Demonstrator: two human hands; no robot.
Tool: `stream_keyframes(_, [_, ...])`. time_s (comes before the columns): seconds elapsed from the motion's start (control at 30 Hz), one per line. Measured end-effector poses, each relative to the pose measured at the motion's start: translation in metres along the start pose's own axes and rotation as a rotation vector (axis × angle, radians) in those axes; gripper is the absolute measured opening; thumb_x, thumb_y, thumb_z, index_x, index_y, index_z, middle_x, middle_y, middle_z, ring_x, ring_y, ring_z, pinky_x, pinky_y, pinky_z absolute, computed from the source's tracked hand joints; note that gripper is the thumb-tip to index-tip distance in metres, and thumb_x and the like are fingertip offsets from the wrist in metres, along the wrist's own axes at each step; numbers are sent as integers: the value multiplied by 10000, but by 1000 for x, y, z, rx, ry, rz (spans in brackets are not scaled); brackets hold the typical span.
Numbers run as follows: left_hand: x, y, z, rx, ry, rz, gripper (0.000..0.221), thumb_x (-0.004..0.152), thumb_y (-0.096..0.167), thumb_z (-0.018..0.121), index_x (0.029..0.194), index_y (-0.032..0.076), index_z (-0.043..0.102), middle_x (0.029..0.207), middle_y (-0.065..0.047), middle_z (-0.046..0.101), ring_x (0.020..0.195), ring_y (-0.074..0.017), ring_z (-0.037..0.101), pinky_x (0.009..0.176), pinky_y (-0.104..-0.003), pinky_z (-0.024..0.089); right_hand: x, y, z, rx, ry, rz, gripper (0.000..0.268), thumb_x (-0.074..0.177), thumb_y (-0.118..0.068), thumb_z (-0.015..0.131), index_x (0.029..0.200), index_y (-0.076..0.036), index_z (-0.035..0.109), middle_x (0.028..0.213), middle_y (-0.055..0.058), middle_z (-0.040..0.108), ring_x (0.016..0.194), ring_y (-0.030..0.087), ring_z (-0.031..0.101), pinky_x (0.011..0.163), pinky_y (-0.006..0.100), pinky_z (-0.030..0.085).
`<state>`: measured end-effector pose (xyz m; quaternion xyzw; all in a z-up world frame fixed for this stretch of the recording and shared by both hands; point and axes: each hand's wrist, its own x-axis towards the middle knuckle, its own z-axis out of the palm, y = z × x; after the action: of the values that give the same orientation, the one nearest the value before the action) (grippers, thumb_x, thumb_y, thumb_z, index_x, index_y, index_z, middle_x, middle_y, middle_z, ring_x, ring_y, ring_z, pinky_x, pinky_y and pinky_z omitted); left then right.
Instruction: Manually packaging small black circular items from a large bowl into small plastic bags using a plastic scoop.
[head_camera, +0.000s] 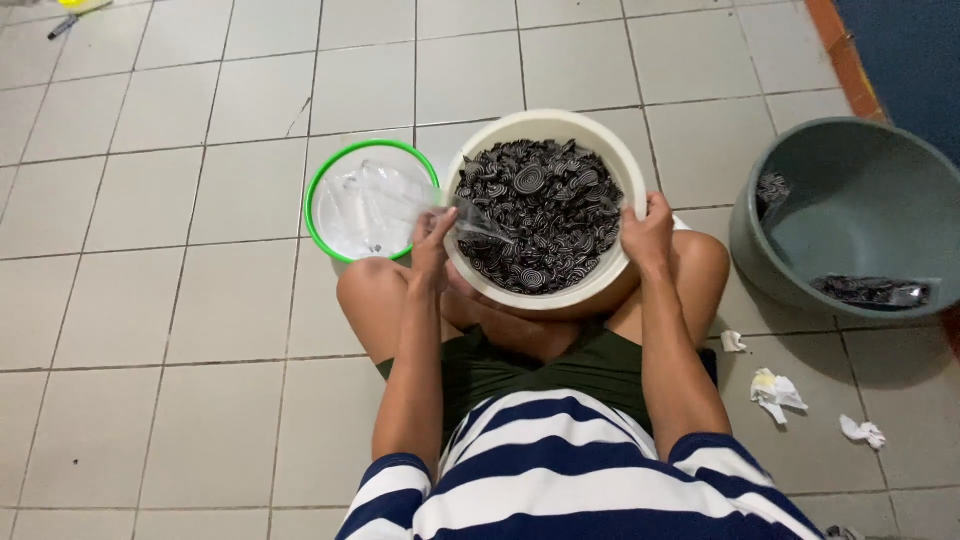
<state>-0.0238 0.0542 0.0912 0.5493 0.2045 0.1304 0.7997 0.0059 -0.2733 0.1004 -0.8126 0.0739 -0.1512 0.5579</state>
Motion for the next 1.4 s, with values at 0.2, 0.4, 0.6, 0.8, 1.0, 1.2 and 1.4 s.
stream_keyframes(0.2, [-81, 90, 28, 3, -246, 40, 613, 845, 455, 830, 1242, 108, 517, 1166, -194, 564, 943, -372, 685, 596, -432, 668, -34, -67, -93, 20, 93, -149, 230, 901, -81, 728, 1101, 0, 648, 817, 179, 646, 771, 260, 634, 714, 399, 506])
stream_keyframes(0.4, [-187, 151, 55, 103, -279, 103, 590, 821, 501, 806, 1214, 137, 559, 1264, -161, 507, 1137, -297, 480, 882, -446, 460, -78, -104, -165, 112, 87, -129, 239, 1024, -46, 685, 1243, 16, 610, 932, 192, 675, 787, 333, 678, 742, 409, 541])
stream_keyframes(0.6, [-202, 154, 40, -35, -528, 2, 361, 900, 240, 683, 1206, 128, 529, 1230, -159, 564, 1132, -287, 553, 940, -396, 456, -92, -117, -191, -5, 94, 1, 236, 990, -14, 654, 1212, 57, 615, 994, 155, 684, 764, 210, 647, 652, 336, 550])
stream_keyframes(0.8, [-197, 135, 40, 51, -518, -3, 351, 902, 268, 673, 1202, 146, 537, 1246, -137, 529, 1151, -299, 532, 964, -429, 431, -88, -94, -185, -15, 76, 121, 245, 993, -45, 649, 1222, 39, 615, 1005, 165, 689, 769, 241, 659, 650, 380, 555])
stream_keyframes(1.0, [-201, 134, 45, 148, -429, -44, 479, 830, 371, 702, 1213, 154, 515, 1293, -157, 518, 1226, -348, 498, 1016, -460, 396, -83, -100, -177, -25, 12, 210, 258, 1023, -98, 605, 1254, 17, 582, 1065, 170, 676, 836, 265, 689, 721, 404, 612])
stream_keyframes(1.2, [-224, 150, 59, 160, -307, 60, 470, 912, 391, 751, 1222, 99, 551, 1200, -134, 450, 1097, -249, 511, 901, -402, 519, -78, -62, -159, 187, -54, -74, 276, 1056, -67, 668, 1270, 85, 581, 998, 257, 666, 876, 348, 661, 825, 468, 517])
stream_keyframes(1.4, [-208, 144, 37, 235, -278, 108, 539, 889, 473, 752, 1249, 134, 537, 1247, -151, 441, 1084, -244, 494, 876, -410, 500, -72, -64, -137, 177, -61, -44, 247, 1003, -92, 681, 1212, 24, 620, 905, 95, 632, 796, 167, 579, 747, 340, 502])
